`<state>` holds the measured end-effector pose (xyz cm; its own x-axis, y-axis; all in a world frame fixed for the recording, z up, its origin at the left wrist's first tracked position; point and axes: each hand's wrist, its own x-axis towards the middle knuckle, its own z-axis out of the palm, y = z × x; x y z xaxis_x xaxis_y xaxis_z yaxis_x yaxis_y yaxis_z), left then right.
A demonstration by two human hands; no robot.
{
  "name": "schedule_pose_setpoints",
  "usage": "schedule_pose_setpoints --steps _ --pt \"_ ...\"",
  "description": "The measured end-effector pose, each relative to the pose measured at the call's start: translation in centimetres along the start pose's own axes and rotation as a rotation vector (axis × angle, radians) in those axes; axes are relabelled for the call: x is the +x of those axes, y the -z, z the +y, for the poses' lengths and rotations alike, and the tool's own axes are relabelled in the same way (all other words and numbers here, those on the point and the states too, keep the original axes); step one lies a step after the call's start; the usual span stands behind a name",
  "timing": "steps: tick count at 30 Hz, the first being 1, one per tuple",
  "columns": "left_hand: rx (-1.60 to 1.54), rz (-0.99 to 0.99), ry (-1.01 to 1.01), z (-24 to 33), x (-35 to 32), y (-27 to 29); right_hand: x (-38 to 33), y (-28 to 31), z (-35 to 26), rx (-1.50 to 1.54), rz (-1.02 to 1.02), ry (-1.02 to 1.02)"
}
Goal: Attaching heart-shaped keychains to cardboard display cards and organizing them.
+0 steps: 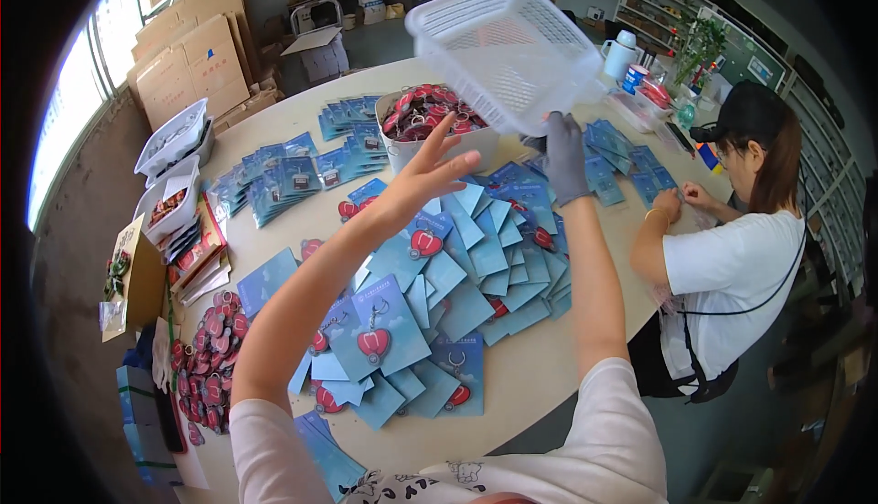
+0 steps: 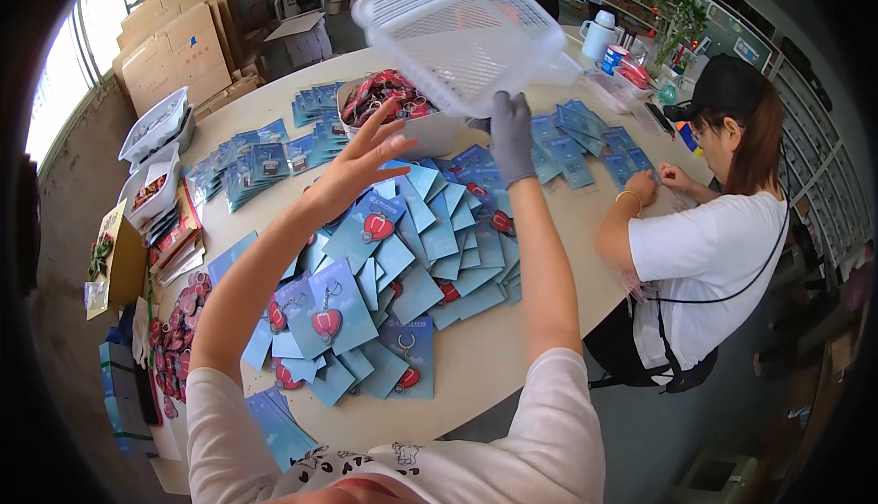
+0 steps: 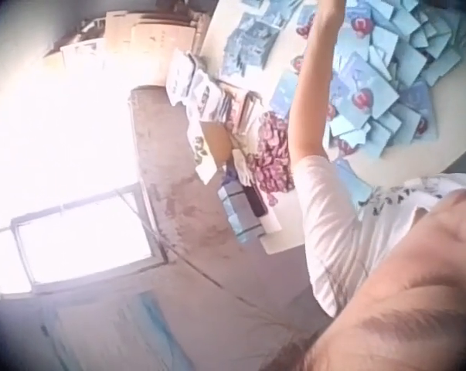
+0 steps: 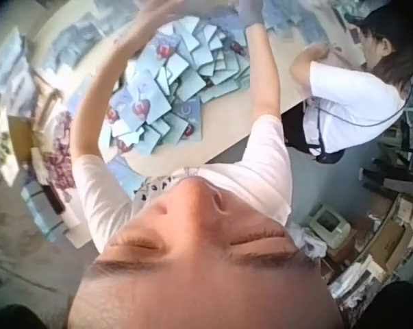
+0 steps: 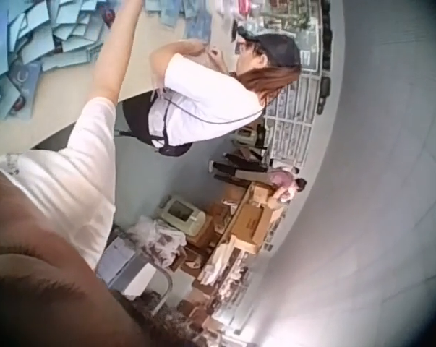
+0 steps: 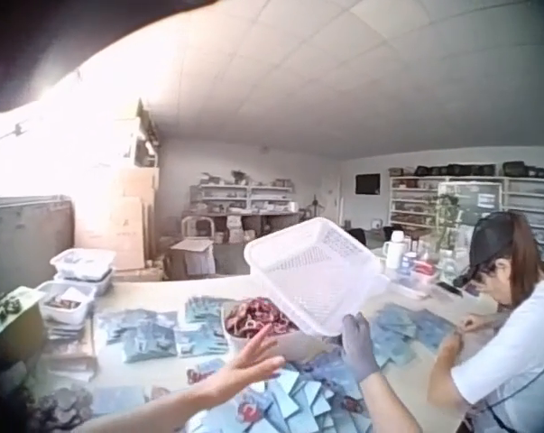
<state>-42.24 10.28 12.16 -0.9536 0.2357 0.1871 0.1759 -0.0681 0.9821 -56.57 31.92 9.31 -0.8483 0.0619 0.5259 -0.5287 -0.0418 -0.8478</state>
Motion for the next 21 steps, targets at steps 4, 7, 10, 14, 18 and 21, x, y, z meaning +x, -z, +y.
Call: schedule_pose_setpoints --steps 4,7,10,14,18,21 --pt "0.325 -0.169 -0.119 1.4 -5.2 5.4 9.5 3.7 6.0 0.146 0.074 -0.068" --pt "0.438 0.01 0.085 2.6 -10.7 11.7 18.1 3.8 12.0 0.313 0.114 -0.248" --pt "0.509 0.168 0.123 3.1 -16.5 17.5 27.1 6.9 21.1 0.323 0.054 -0.24" --pt "0.482 0.516 0.079 1.3 -24.7 21.3 35.5 13.0 23.9 0.255 -0.153 -0.054" --pt "0.583 0.691 0.249 3.1 -31.8 19.5 28.0 10.7 28.6 -0.89 -0.148 0.331" --pt "0.525 0.67 0.224 1.6 -32.9 18.7 27.0 14.2 27.6 -0.408 0.128 -0.007"
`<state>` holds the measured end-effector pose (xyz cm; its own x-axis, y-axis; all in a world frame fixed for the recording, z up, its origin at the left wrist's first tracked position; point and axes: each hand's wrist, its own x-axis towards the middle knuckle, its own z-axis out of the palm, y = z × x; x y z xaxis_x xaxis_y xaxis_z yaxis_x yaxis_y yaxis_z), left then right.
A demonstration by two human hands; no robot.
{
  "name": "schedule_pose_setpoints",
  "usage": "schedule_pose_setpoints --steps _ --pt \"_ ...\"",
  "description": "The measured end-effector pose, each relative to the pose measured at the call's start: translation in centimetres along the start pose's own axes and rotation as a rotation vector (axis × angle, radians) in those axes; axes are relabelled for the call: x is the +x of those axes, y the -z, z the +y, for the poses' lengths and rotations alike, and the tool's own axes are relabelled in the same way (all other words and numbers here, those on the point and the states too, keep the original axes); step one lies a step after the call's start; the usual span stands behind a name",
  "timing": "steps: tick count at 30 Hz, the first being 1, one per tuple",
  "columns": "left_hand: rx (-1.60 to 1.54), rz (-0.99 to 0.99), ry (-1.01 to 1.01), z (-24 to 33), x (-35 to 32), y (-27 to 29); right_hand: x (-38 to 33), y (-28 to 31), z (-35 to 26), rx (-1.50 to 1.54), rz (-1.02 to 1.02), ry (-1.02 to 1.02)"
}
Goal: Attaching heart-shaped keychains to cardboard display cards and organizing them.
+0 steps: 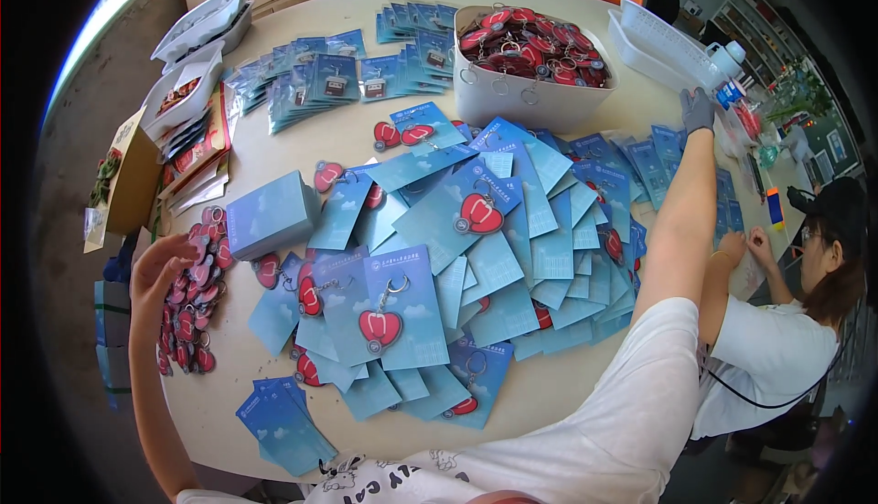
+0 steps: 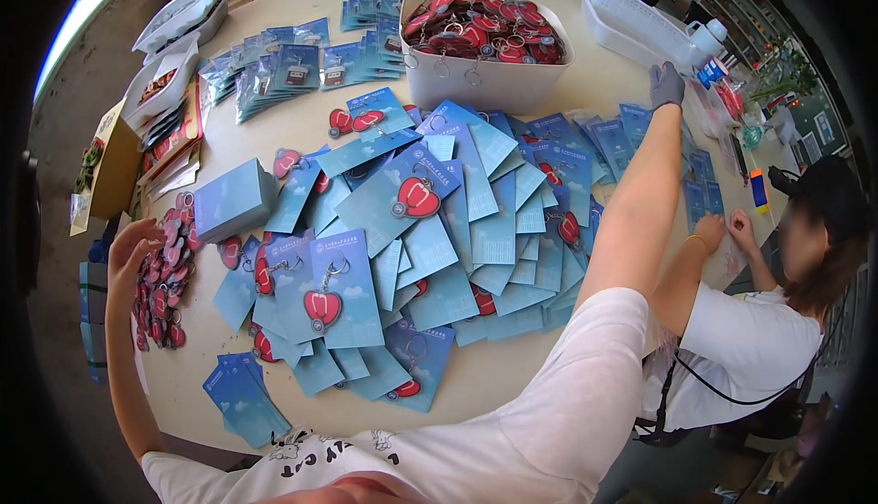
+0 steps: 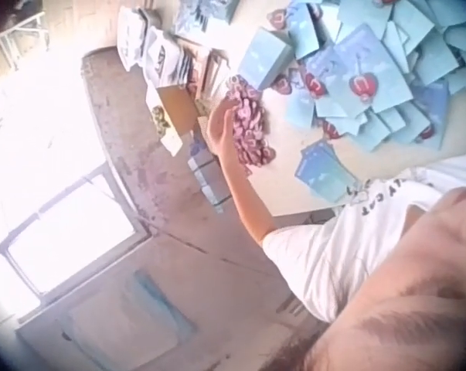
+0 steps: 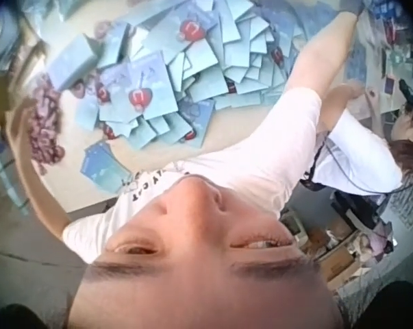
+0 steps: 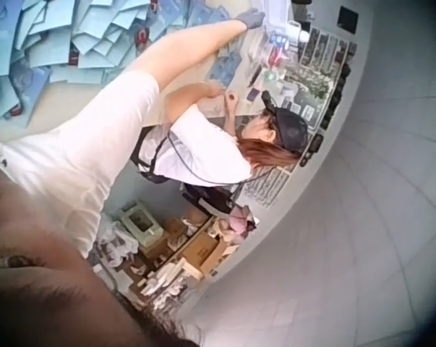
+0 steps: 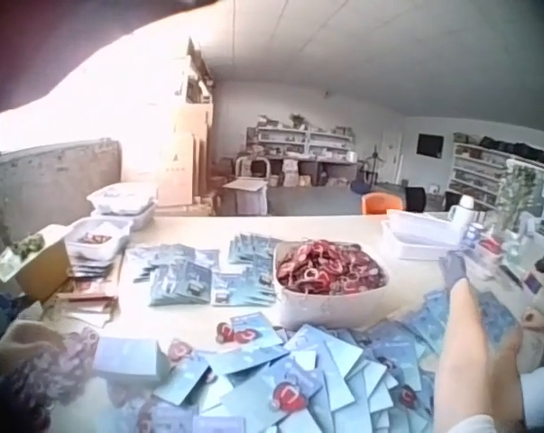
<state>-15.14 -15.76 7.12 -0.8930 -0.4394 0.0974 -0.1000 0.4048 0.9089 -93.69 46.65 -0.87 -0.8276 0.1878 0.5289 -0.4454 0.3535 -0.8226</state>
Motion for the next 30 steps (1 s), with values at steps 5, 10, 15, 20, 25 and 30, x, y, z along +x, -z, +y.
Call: schedule_pose_setpoints --steps 5,10,15,20,25,30 --pt "-0.014 0.085 0.023 -1.3 -5.4 0.4 -0.8 0.9 1.4 0.744 0.068 -0.499" --pt "0.073 0.284 0.015 -0.7 -13.4 2.4 -8.6 -7.5 -16.3 0.178 -0.476 0.266" --pt "-0.011 0.556 -0.15 -8.9 -16.6 3.2 -27.7 -5.2 -43.3 0.343 -0.847 0.313" --pt "0.245 0.781 -0.052 -12.6 -25.3 5.7 -48.3 -10.7 -54.3 0.312 -1.426 0.654" --pt "0.356 0.732 -0.123 -12.5 -22.9 7.1 -59.7 -20.6 -58.8 0.215 -1.677 0.795" --pt "0.651 0.59 -0.021 -16.3 -18.3 6.1 -72.5 -36.9 -58.1 0.285 -1.537 0.86"
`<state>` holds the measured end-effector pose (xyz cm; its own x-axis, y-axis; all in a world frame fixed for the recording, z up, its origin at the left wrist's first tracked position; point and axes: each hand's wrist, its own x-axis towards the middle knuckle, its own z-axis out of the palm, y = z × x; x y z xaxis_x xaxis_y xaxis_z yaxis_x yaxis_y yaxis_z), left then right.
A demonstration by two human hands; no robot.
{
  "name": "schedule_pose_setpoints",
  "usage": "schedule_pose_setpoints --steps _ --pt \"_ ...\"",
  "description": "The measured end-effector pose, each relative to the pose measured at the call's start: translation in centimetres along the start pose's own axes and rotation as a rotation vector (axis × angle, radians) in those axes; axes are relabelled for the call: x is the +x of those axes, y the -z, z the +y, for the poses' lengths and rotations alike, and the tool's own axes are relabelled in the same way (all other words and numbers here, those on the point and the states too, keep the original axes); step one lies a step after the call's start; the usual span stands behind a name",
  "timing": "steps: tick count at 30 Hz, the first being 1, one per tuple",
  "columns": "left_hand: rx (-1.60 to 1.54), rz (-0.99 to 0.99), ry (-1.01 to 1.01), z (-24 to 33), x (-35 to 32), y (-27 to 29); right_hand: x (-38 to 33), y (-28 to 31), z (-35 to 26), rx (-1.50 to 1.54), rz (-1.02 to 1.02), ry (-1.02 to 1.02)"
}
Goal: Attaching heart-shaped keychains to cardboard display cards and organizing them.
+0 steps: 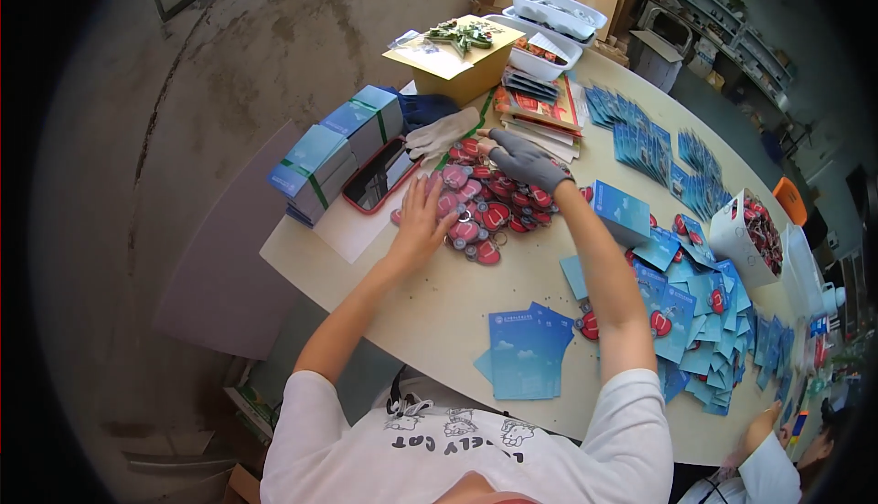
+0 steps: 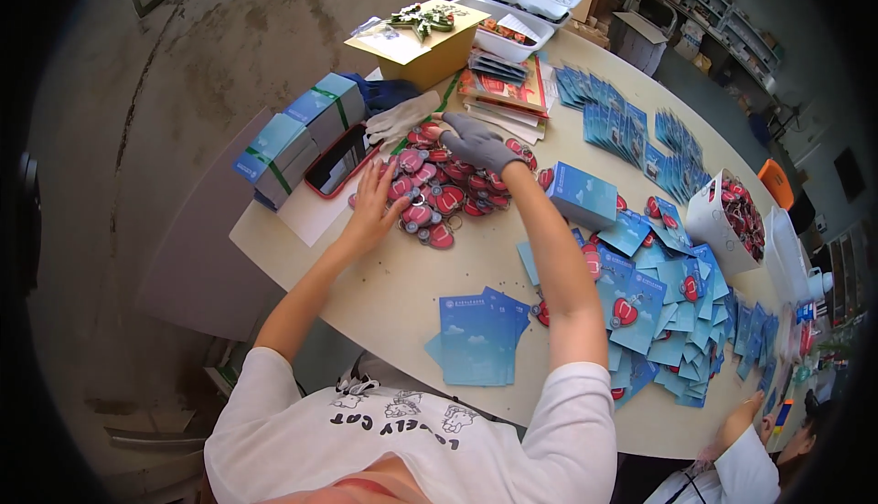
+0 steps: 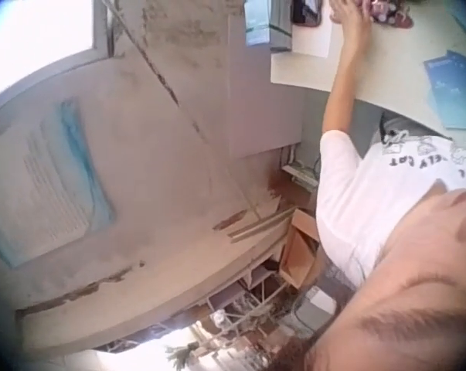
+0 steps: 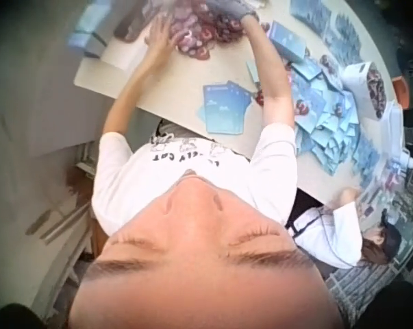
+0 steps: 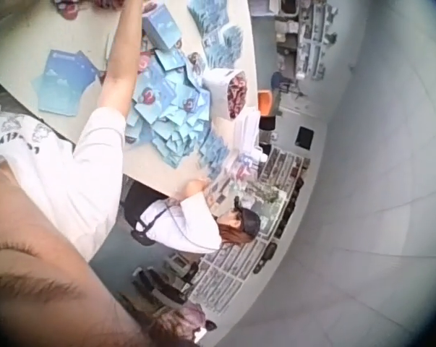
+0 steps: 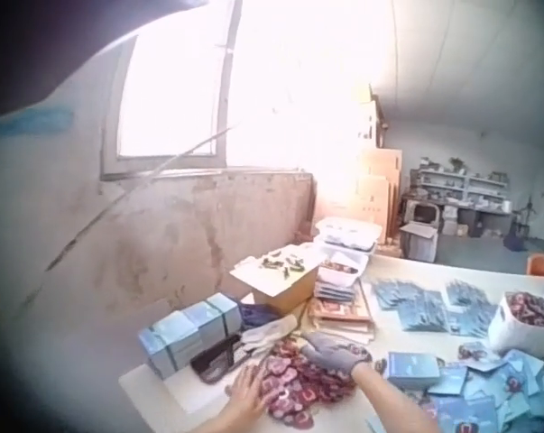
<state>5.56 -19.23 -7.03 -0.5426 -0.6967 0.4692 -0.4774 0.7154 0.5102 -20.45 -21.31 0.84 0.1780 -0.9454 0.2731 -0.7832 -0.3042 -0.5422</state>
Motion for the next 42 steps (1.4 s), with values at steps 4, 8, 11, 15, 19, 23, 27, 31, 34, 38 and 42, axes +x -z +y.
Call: schedule_pose_setpoints --steps 4,8,11,15,19,23,27,31,34,38,42 --pt "-0.063 -0.171 0.091 0.9 -0.8 -0.8 4.3 -5.1 1.0 -0.02 -0.186 -0.254" --pt "-0.036 -0.267 0.012 1.9 -2.6 0.8 0.9 -5.6 -1.3 -0.103 -0.141 -0.11" --pt "-0.062 -0.277 -0.042 2.5 -4.0 2.2 -0.6 -4.0 -3.4 -0.098 -0.285 -0.05" --pt "-0.212 -0.28 -0.046 3.3 -4.2 4.3 1.9 -1.2 -2.3 -0.099 -0.165 0.005" --pt "-0.195 -0.116 -0.079 2.3 -1.0 6.7 7.9 -2.4 1.4 -0.45 0.083 -0.038" --pt "-0.274 -0.109 -0.017 -1.1 1.0 10.1 8.5 -4.2 1.9 -0.579 -0.142 0.058" --pt "-0.685 -0.113 0.175 -4.5 6.0 13.9 8.6 -2.0 -3.5 -0.261 0.123 0.184" --pt "-0.036 0.244 -0.279 -4.4 13.7 14.6 10.2 1.6 -10.0 -0.283 0.376 0.385" --pt "0.061 0.138 -0.313 -7.3 18.7 15.3 11.7 3.1 -12.3 -0.412 0.434 0.425" --pt "0.088 0.148 -0.266 -9.5 23.4 16.4 14.2 2.8 -11.2 -0.562 0.548 0.477" --pt "0.315 0.121 -0.248 -11.8 25.2 16.0 16.6 -0.6 -9.3 -0.587 0.643 0.561"
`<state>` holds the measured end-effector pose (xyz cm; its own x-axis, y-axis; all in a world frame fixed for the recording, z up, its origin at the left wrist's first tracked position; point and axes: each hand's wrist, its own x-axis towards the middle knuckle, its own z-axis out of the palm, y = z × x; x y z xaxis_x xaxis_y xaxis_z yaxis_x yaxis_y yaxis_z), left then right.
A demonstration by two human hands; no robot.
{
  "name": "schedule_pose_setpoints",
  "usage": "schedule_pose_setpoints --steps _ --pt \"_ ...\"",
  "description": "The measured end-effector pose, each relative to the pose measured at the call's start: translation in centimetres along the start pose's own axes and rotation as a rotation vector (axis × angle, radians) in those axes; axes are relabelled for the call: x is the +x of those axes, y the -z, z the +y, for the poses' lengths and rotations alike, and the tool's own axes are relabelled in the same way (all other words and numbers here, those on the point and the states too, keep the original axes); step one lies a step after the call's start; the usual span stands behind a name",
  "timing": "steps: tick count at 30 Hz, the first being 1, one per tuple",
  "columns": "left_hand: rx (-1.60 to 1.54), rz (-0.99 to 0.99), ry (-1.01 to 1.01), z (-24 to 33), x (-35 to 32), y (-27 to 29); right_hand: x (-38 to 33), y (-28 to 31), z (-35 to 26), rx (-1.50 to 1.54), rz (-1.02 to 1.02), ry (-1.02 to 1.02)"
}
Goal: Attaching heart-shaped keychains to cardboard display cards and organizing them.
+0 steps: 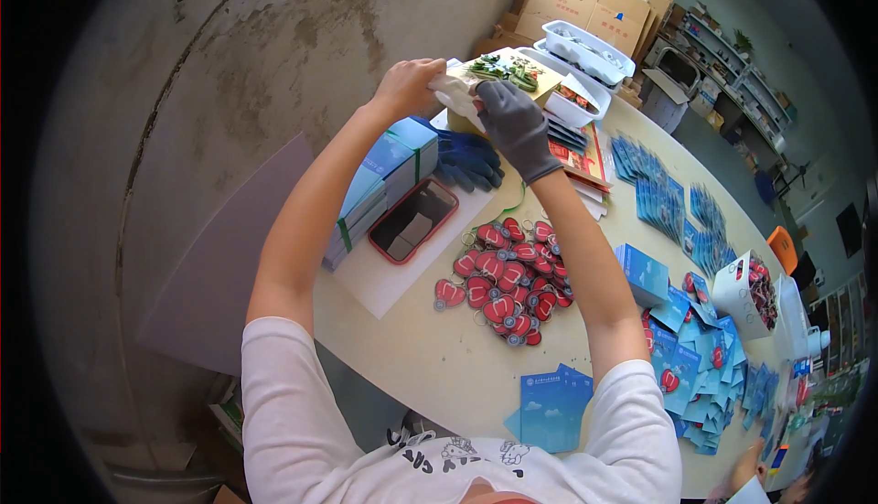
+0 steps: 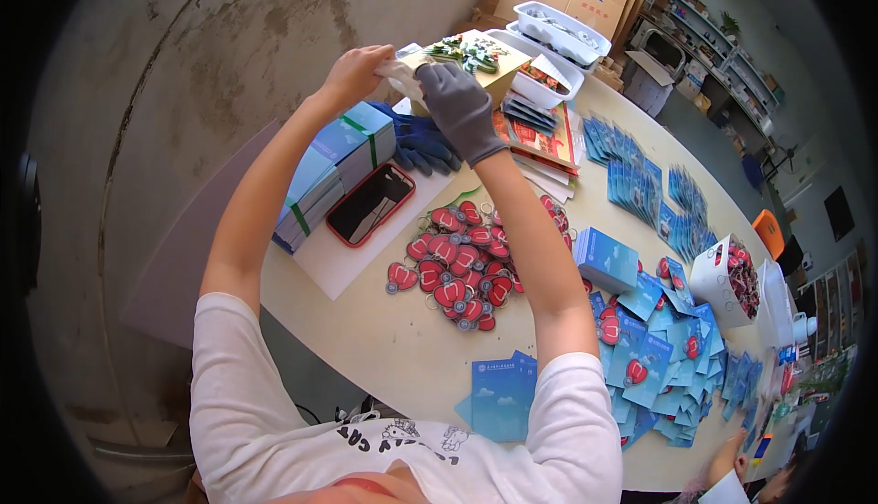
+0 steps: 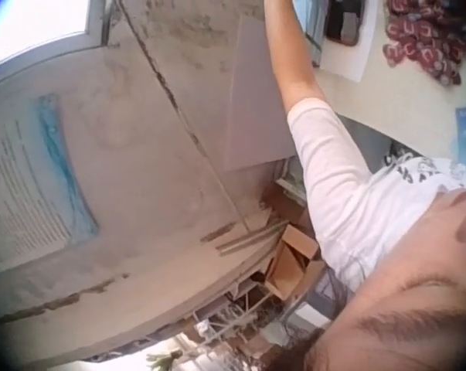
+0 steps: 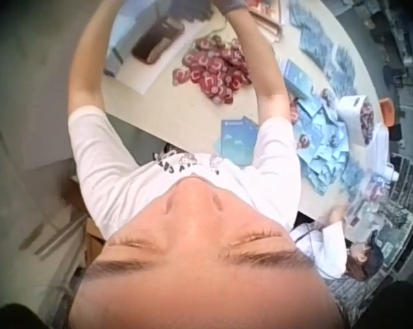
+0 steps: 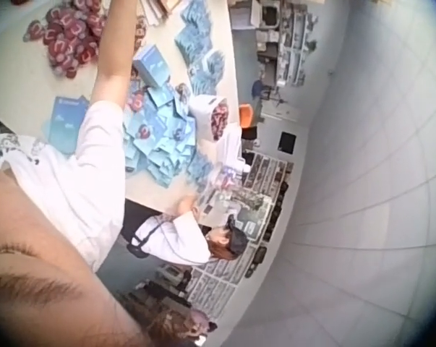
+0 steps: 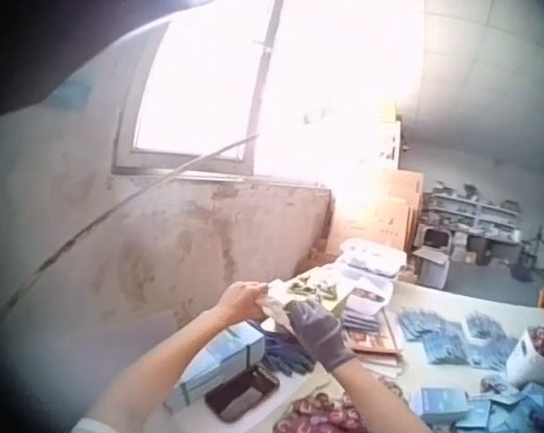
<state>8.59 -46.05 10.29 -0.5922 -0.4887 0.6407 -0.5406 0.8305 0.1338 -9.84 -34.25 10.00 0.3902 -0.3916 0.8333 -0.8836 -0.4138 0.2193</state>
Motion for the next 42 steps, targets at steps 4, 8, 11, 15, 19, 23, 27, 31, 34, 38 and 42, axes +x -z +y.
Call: schedule_pose_setpoints --steps 4,8,11,15,19,23,27,31,34,38,42 --pt "0.141 -0.338 0.073 -2.1 -0.6 0.5 -0.7 -2.9 -1.3 -0.105 -0.111 0.066" --pt "0.171 -0.479 0.173 2.8 0.0 1.5 -7.1 -5.0 0.9 -0.222 -0.634 -0.023" --pt "0.015 -0.187 -0.097 6.3 -6.2 9.0 -6.0 -0.6 -0.8 0.02 -0.389 0.017" --pt "-0.306 -0.439 0.004 15.0 -14.4 11.5 -10.4 10.9 3.8 0.203 -0.435 -0.409" --pt "-0.531 -0.482 0.037 16.3 -20.3 2.2 -20.4 12.7 7.4 0.355 -0.585 -0.794" --pt "-0.405 -0.409 0.024 20.1 -22.1 -7.5 -26.0 9.8 8.6 0.146 -0.721 -0.874" --pt "-0.267 -0.376 0.114 22.3 -24.0 -5.3 -23.5 8.5 1.9 0.122 -0.796 -0.866" --pt "-0.401 -0.327 0.13 23.2 -25.1 -5.0 -22.8 9.3 -1.1 0.259 -0.73 -0.722" --pt "-0.734 -0.167 0.353 23.1 -23.9 -4.9 -22.8 10.1 -1.3 0.373 -0.715 -0.712" --pt "-0.235 -0.068 0.326 18.1 -16.5 -5.3 -20.5 12.4 -0.6 0.422 -0.646 -0.694" --pt "0.146 -0.464 0.367 14.9 -11.6 -10.7 -19.7 12.6 -0.2 0.463 -0.594 -0.669"
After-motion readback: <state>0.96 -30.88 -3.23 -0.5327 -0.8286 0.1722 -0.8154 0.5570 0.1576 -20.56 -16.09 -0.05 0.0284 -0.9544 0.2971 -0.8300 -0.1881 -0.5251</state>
